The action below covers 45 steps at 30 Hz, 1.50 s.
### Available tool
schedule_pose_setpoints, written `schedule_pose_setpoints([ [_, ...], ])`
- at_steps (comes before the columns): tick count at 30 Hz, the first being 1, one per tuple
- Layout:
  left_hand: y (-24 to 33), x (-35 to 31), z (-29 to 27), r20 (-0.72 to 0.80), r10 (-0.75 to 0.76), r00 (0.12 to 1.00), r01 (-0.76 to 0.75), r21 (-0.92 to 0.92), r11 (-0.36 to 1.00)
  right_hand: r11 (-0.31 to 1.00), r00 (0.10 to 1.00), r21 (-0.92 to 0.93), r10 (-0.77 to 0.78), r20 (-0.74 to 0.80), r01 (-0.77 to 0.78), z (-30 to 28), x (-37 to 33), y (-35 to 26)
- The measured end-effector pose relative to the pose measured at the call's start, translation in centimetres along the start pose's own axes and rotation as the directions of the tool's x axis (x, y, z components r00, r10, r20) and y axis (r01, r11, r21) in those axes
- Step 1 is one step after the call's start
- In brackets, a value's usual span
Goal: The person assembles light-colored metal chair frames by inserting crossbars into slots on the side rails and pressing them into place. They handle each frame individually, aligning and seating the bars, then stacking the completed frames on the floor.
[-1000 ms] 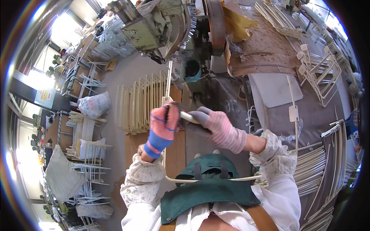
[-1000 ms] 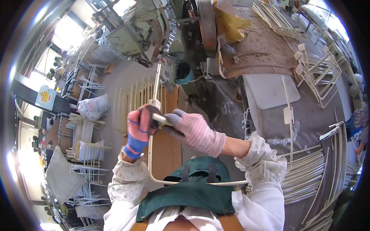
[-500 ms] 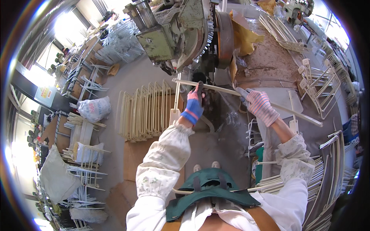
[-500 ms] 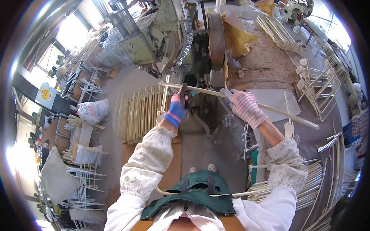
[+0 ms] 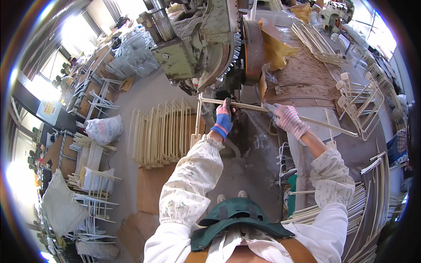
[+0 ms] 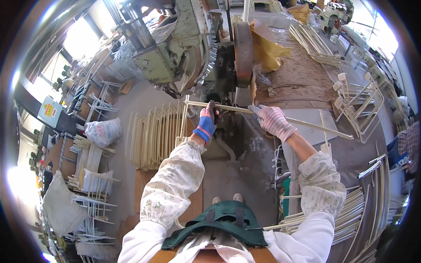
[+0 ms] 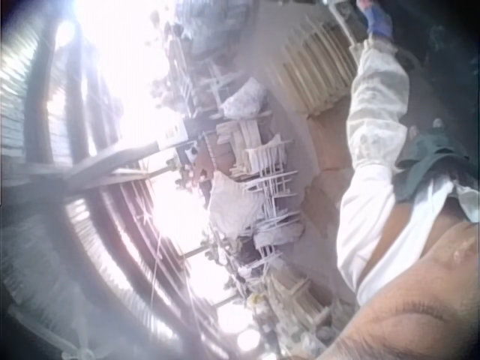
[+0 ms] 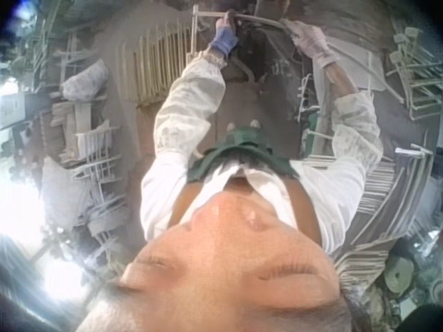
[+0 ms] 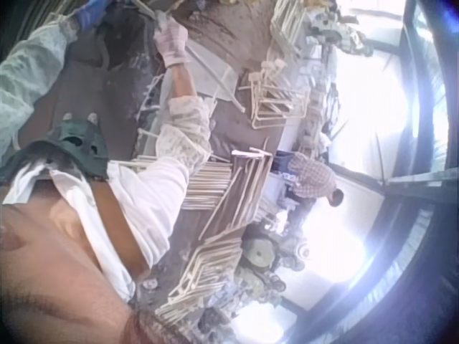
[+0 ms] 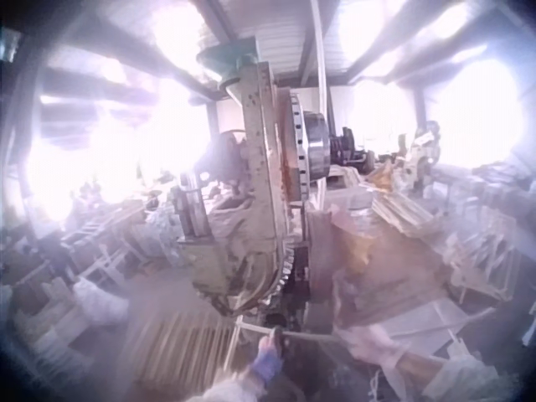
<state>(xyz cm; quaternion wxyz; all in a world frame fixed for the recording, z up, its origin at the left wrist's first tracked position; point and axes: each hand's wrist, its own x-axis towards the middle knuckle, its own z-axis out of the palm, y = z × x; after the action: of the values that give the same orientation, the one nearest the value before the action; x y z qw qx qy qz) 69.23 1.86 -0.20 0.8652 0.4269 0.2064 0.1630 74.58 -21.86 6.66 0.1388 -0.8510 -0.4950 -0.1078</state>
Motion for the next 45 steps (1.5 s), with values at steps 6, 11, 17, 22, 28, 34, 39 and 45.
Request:
schedule_pose_setpoints([
  [6, 0.7, -0.5, 0.1, 0.031, 0.034, 0.999, -0.035, 0.035, 0.999, 0.997, 0.999, -0.074, 0.009, 0.045, -0.006, 0.1, 0.2, 0.4],
  [11, 0.9, 0.0, 0.3, 0.031, -0.029, 0.999, 0.028, 0.031, 0.999, 0.997, 0.996, -0.058, -0.043, 0.081, 0.048, -0.5, 0.9, 1.2],
  [17, -0.1, 0.6, -0.2, -0.011, -0.120, 0.993, 0.119, -0.055, 0.991, 0.981, 0.986, -0.124, -0.140, 0.091, 0.151, -1.1, 1.4, 1.5],
  [22, -1.6, 1.5, 0.2, 0.195, -0.350, 0.916, 0.329, 0.133, 0.935, 0.981, 0.988, -0.178, -0.057, 0.144, 0.082, 1.1, -0.4, 2.2],
  [28, -4.0, 2.8, -1.7, 0.091, -0.344, 0.934, 0.335, 0.101, 0.937, 0.972, 0.957, -0.117, 0.171, -0.235, -0.202, -1.5, -9.0, 9.6],
  [34, -4.1, 3.6, 0.5, 0.172, -0.336, 0.926, 0.337, 0.022, 0.941, 0.162, 0.198, 0.624, 0.980, -0.011, -0.764, 2.5, -24.0, 28.9],
  [39, -3.8, 3.6, 0.4, 0.139, -0.308, 0.941, 0.304, 0.048, 0.951, -0.176, 0.344, 0.865, 0.866, 0.363, -0.469, 5.7, -23.0, 29.3],
  [45, -3.7, 4.7, 0.4, 0.128, -0.254, 0.959, 0.259, -0.021, 0.966, 0.118, 0.286, 0.651, 0.945, 0.158, -0.750, 2.0, -21.2, 24.8],
])
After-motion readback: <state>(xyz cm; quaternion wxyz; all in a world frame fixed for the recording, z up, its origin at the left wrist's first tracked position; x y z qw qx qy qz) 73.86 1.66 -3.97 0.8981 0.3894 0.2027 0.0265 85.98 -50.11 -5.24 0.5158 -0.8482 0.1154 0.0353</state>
